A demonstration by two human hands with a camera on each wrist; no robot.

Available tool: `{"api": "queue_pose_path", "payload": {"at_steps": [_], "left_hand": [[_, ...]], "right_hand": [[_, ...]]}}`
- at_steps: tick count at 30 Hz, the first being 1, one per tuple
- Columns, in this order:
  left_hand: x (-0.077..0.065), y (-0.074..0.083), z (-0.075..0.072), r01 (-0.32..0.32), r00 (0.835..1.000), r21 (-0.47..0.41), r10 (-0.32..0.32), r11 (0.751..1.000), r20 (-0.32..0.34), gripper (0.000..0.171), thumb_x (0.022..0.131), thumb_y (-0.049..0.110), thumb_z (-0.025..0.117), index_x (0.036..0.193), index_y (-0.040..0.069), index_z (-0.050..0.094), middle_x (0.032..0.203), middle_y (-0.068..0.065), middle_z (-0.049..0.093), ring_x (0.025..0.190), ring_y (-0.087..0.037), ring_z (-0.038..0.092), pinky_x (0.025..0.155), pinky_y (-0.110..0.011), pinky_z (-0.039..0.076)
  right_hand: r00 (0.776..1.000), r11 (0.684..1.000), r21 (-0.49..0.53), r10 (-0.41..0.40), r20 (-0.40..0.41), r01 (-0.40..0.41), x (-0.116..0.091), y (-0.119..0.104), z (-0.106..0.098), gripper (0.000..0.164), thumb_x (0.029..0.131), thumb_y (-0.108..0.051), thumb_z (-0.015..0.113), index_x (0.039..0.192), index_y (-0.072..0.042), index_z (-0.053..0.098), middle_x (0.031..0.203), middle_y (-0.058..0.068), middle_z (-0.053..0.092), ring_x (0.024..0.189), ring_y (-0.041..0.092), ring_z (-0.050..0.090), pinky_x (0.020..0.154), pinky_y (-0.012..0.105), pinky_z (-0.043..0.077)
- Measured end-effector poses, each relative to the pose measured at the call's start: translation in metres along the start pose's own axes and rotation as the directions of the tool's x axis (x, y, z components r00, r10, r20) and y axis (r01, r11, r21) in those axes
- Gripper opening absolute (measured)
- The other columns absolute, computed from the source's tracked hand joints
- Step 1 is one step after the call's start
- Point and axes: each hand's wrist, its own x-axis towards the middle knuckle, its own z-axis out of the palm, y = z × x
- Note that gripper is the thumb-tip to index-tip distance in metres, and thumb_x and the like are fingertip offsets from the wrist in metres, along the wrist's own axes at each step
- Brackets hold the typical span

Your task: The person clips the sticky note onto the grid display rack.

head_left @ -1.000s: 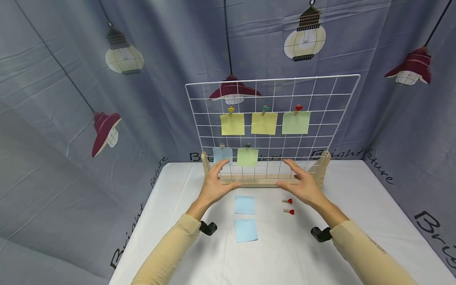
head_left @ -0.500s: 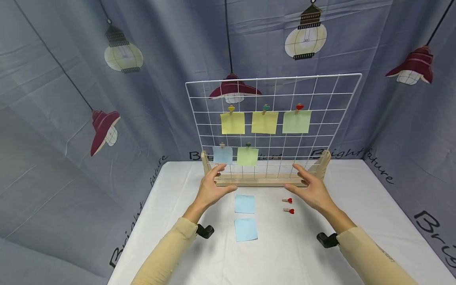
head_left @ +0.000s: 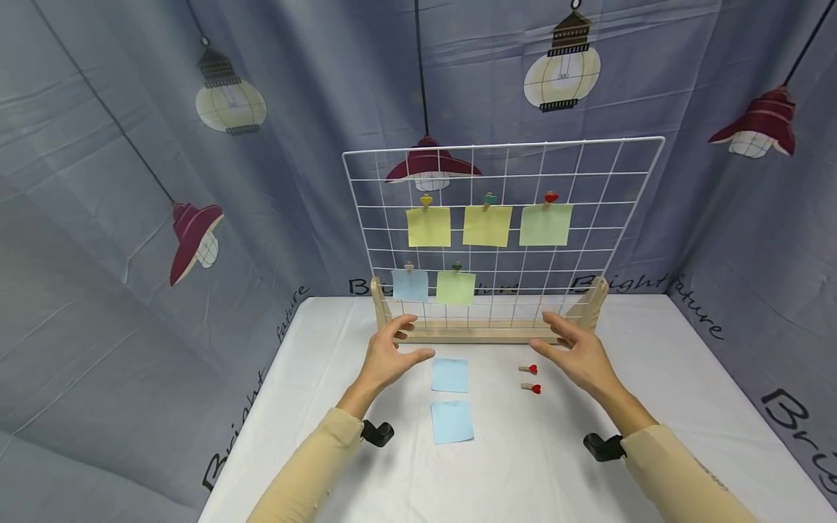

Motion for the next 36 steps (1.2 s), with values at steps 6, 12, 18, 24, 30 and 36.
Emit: {"api": "queue_pose_path", "payload": {"at_steps": [6, 12, 18, 24, 30, 36], "left_hand": [[-0.007, -0.004, 0.004, -0.001, 1.000, 0.011, 0.001, 1.000, 0.011, 0.069, 0.078, 0.039, 0.091, 0.138, 0.022, 0.063, 0.120, -0.008, 0.069, 0.104, -0.026, 0.063, 0.086, -0.048, 0.052], [-0.012, -0.006, 0.009, 0.005, 1.000, 0.001, -0.005, 1.000, 0.027, 0.066, 0.078, 0.038, 0.091, 0.136, 0.020, 0.064, 0.117, -0.011, 0.070, 0.100, -0.022, 0.062, 0.084, -0.047, 0.052], [-0.020, -0.006, 0.013, 0.069, 0.997, -0.029, -0.067, 0.997, 0.049, 0.063, 0.078, 0.042, 0.090, 0.133, 0.024, 0.065, 0.112, 0.000, 0.068, 0.101, -0.029, 0.063, 0.085, -0.041, 0.051], [-0.026, -0.011, 0.019, 0.108, 0.993, -0.052, -0.105, 0.993, 0.060, 0.063, 0.078, 0.041, 0.090, 0.132, 0.021, 0.066, 0.113, -0.006, 0.069, 0.105, -0.041, 0.063, 0.086, -0.042, 0.053], [-0.030, -0.015, 0.026, 0.113, 0.991, -0.081, -0.107, 0.990, 0.081, 0.060, 0.079, 0.040, 0.090, 0.130, 0.020, 0.066, 0.121, -0.019, 0.068, 0.106, -0.043, 0.063, 0.089, -0.050, 0.053], [-0.036, -0.018, 0.034, 0.140, 0.985, -0.063, -0.132, 0.988, 0.113, 0.060, 0.079, 0.042, 0.090, 0.129, 0.018, 0.067, 0.123, -0.015, 0.069, 0.105, -0.036, 0.065, 0.085, -0.035, 0.052]], "right_hand": [[1.000, 1.000, 0.009, 0.020, -0.009, -0.020, -0.004, 0.003, 0.000, 0.073, 0.096, -0.040, 0.074, 0.153, -0.005, 0.047, 0.157, 0.021, 0.048, 0.142, 0.045, 0.048, 0.112, 0.055, 0.042], [0.999, 0.999, -0.002, 0.040, -0.026, -0.040, -0.006, 0.010, 0.003, 0.068, 0.097, -0.042, 0.072, 0.150, -0.005, 0.052, 0.152, 0.019, 0.054, 0.137, 0.041, 0.054, 0.108, 0.048, 0.046], [0.997, 0.998, 0.008, 0.056, -0.050, -0.055, -0.009, 0.013, 0.005, 0.065, 0.097, -0.041, 0.072, 0.147, -0.002, 0.055, 0.148, 0.022, 0.057, 0.133, 0.043, 0.057, 0.106, 0.040, 0.051], [0.990, 0.992, 0.014, 0.123, -0.063, -0.122, -0.010, 0.017, 0.008, 0.064, 0.095, -0.049, 0.073, 0.142, -0.006, 0.062, 0.137, 0.021, 0.066, 0.124, 0.041, 0.064, 0.082, 0.007, 0.047], [0.987, 0.988, 0.043, 0.148, -0.060, -0.146, -0.012, 0.024, 0.012, 0.062, 0.095, -0.050, 0.072, 0.139, -0.007, 0.064, 0.130, 0.018, 0.070, 0.124, 0.038, 0.065, 0.081, 0.009, 0.048], [0.986, 0.989, 0.029, 0.150, -0.079, -0.148, -0.012, 0.025, 0.013, 0.060, 0.094, -0.051, 0.072, 0.137, -0.009, 0.066, 0.128, 0.015, 0.071, 0.118, 0.030, 0.067, 0.080, 0.010, 0.049]]}}
